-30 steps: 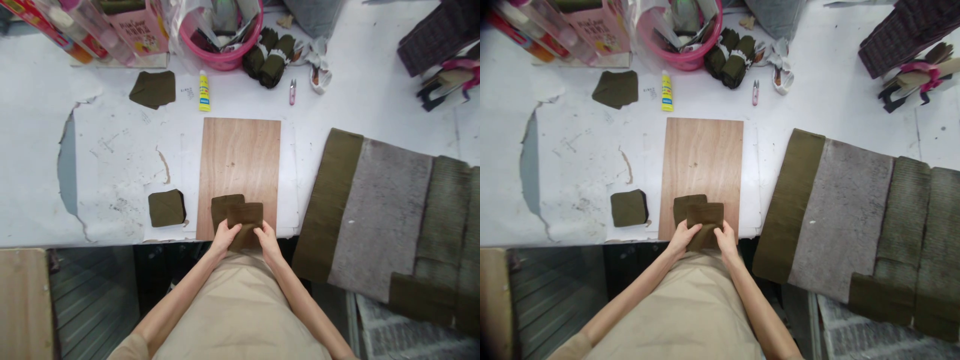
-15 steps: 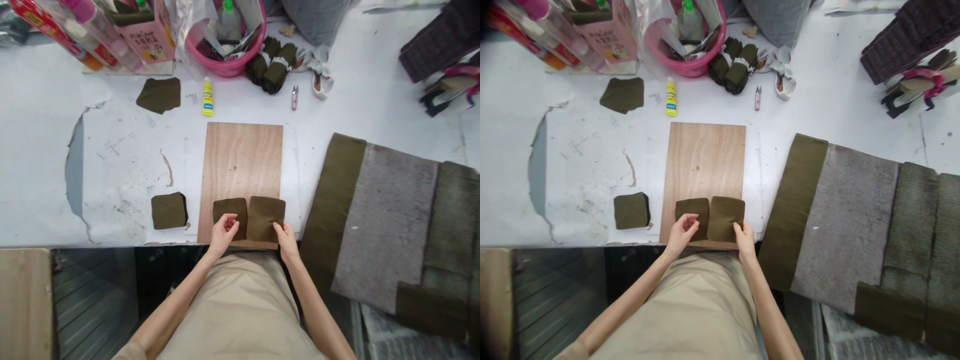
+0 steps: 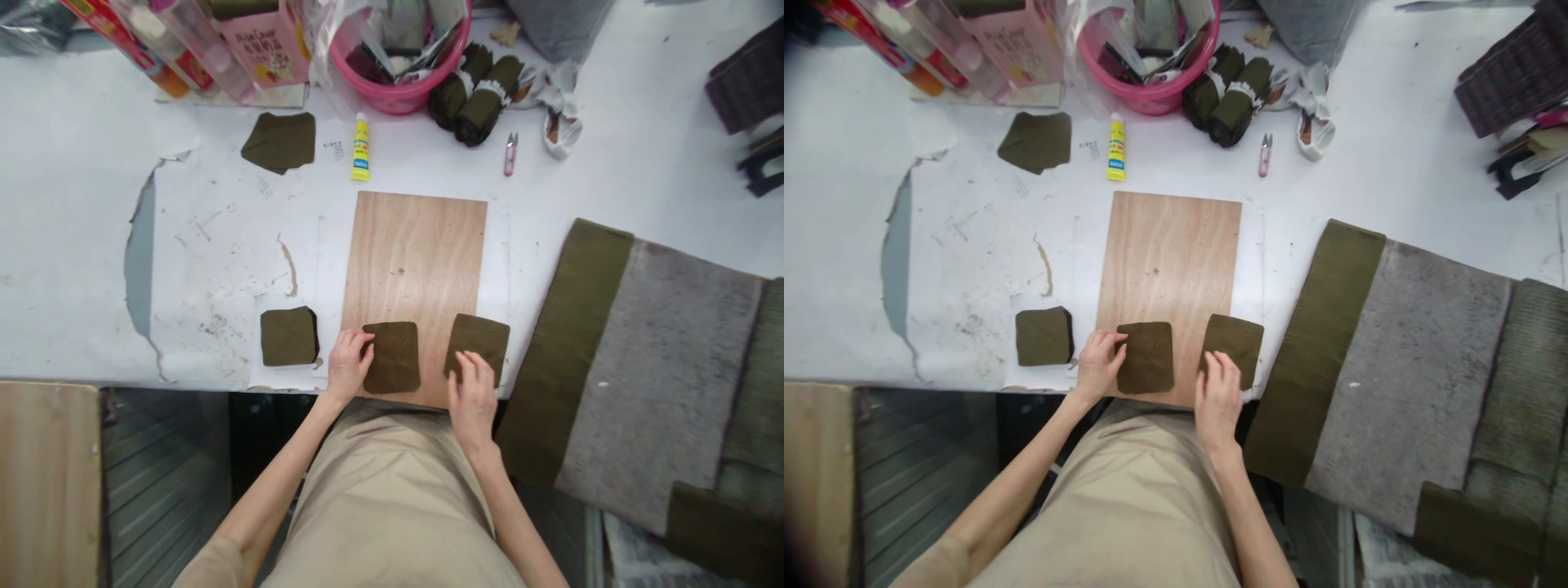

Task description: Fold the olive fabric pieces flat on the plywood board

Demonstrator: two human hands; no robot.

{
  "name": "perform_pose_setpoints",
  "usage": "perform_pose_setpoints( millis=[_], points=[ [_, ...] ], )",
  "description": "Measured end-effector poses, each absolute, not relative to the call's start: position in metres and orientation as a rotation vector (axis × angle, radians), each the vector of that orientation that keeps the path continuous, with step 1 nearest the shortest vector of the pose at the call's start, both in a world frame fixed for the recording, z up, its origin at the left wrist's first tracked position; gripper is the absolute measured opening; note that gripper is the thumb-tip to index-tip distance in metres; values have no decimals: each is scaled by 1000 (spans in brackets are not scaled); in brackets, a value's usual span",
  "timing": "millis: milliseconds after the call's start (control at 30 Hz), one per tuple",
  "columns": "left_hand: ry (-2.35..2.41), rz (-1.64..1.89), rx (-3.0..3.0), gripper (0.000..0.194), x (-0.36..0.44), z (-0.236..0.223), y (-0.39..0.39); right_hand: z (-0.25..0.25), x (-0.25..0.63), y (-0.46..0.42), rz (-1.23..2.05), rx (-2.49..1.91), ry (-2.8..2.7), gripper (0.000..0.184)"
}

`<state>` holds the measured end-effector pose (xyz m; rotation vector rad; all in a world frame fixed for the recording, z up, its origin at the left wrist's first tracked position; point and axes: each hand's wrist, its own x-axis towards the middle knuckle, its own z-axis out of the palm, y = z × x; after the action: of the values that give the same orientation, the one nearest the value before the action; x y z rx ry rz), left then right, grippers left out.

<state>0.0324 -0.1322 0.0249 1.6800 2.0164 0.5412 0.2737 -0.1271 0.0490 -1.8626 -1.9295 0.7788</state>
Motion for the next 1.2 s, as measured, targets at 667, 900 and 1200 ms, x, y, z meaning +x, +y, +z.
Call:
perform_pose_setpoints(
  millis=[667,900,1200],
  points=[
    [1745,-150,1896,22,13,29,-75,33,181,-47,872,-1841,-2596,38],
    [1601,-149,1958,8,10,23,-75,28,189,-56,969,-1686,-2630,19],
    [1742,252,1666,10,11,19,-55,8,192,-69,994,-1925,-1929,35]
  ],
)
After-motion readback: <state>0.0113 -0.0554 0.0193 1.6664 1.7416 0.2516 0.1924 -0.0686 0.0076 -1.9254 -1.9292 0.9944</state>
